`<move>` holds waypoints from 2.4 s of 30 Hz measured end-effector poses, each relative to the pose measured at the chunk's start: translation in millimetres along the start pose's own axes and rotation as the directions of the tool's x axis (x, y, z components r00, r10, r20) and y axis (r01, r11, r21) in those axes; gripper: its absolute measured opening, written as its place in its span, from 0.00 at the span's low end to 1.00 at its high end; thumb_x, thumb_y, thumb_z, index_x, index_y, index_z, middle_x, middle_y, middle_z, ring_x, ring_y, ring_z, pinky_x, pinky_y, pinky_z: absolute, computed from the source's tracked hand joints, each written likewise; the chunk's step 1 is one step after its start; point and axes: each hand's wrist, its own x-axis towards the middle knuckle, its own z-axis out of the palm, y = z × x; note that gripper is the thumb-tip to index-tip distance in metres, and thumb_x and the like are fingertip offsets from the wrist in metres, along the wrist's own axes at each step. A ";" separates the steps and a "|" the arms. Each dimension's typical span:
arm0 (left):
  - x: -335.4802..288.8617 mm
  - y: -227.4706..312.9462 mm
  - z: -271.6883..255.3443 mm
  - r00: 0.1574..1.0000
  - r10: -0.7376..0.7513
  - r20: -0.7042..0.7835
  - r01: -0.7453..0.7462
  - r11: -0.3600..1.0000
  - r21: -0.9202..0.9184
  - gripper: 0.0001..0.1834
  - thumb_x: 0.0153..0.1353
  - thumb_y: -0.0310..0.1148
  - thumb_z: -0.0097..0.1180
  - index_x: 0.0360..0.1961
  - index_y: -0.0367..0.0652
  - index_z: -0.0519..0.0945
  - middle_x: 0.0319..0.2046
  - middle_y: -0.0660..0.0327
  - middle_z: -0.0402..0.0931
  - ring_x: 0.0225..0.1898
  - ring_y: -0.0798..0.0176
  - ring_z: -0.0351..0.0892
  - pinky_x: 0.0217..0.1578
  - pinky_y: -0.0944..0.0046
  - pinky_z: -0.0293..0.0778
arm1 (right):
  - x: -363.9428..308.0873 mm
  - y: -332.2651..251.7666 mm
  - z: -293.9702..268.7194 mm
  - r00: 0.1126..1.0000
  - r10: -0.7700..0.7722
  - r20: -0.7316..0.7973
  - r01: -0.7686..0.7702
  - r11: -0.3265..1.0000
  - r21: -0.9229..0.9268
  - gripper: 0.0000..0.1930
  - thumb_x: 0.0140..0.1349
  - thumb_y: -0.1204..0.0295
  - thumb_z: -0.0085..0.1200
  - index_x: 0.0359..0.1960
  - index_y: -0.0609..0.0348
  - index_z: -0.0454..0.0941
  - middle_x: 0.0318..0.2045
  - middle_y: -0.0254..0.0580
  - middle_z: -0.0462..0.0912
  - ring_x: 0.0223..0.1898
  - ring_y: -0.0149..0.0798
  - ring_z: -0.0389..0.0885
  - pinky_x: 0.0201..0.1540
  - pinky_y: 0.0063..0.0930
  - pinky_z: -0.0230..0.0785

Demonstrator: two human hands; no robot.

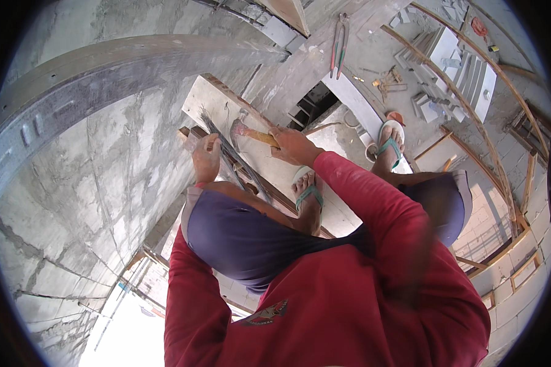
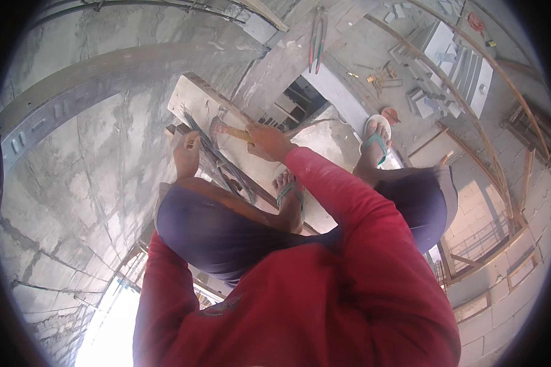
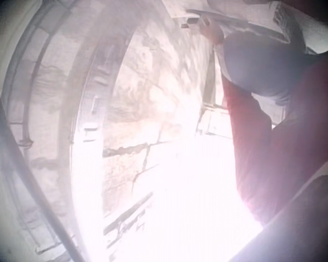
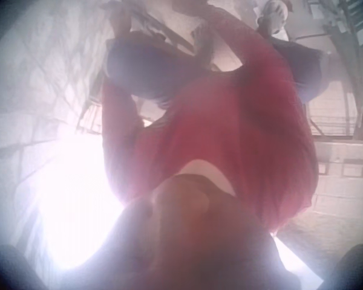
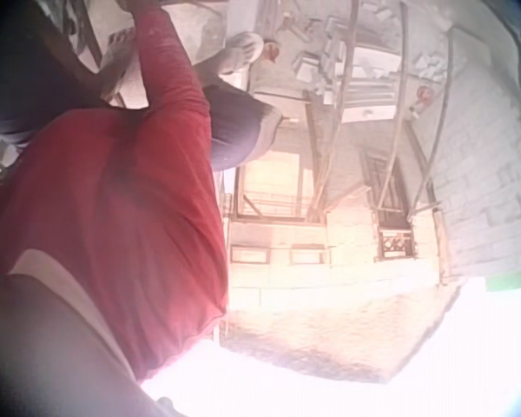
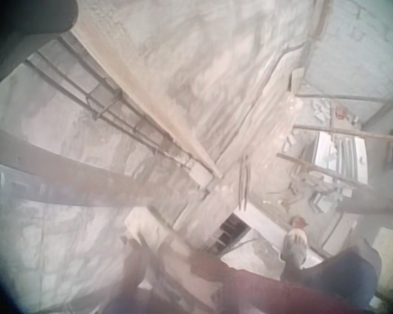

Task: The person is installing a metal frame onto a concrete wall at a construction site. They use a hammer to secure the frame and adjust its position. The person also moves around the site, handling tools and materials.

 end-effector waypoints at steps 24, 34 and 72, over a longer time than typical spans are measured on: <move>-8.7 23.5 -2.2 0.984 -0.038 0.175 0.056 0.993 -0.101 0.12 0.71 0.35 0.61 0.48 0.38 0.84 0.48 0.55 0.82 0.53 0.55 0.80 0.58 0.56 0.72 | -20.2 31.1 -81.1 0.961 0.066 -0.268 -0.045 0.995 0.085 0.17 0.68 0.67 0.57 0.50 0.64 0.68 0.40 0.61 0.80 0.40 0.64 0.83 0.44 0.54 0.74; 67.5 212.7 -25.5 0.152 0.079 0.985 0.396 0.908 -0.134 0.57 0.64 0.58 0.66 0.78 0.31 0.51 0.73 0.43 0.63 0.76 0.48 0.61 0.75 0.49 0.56 | -88.5 -111.0 -109.7 0.878 0.202 -0.435 -0.166 0.979 0.118 0.18 0.72 0.69 0.53 0.51 0.70 0.62 0.43 0.59 0.72 0.37 0.61 0.82 0.36 0.50 0.80; -48.2 340.0 -109.1 0.645 0.337 0.686 -0.035 0.910 -0.414 0.19 0.68 0.40 0.66 0.52 0.38 0.84 0.41 0.66 0.82 0.39 0.73 0.76 0.43 0.69 0.75 | -390.3 -128.2 -130.3 0.466 0.335 -0.819 -0.377 0.912 0.159 0.15 0.63 0.77 0.63 0.51 0.59 0.78 0.45 0.53 0.77 0.49 0.56 0.79 0.54 0.45 0.70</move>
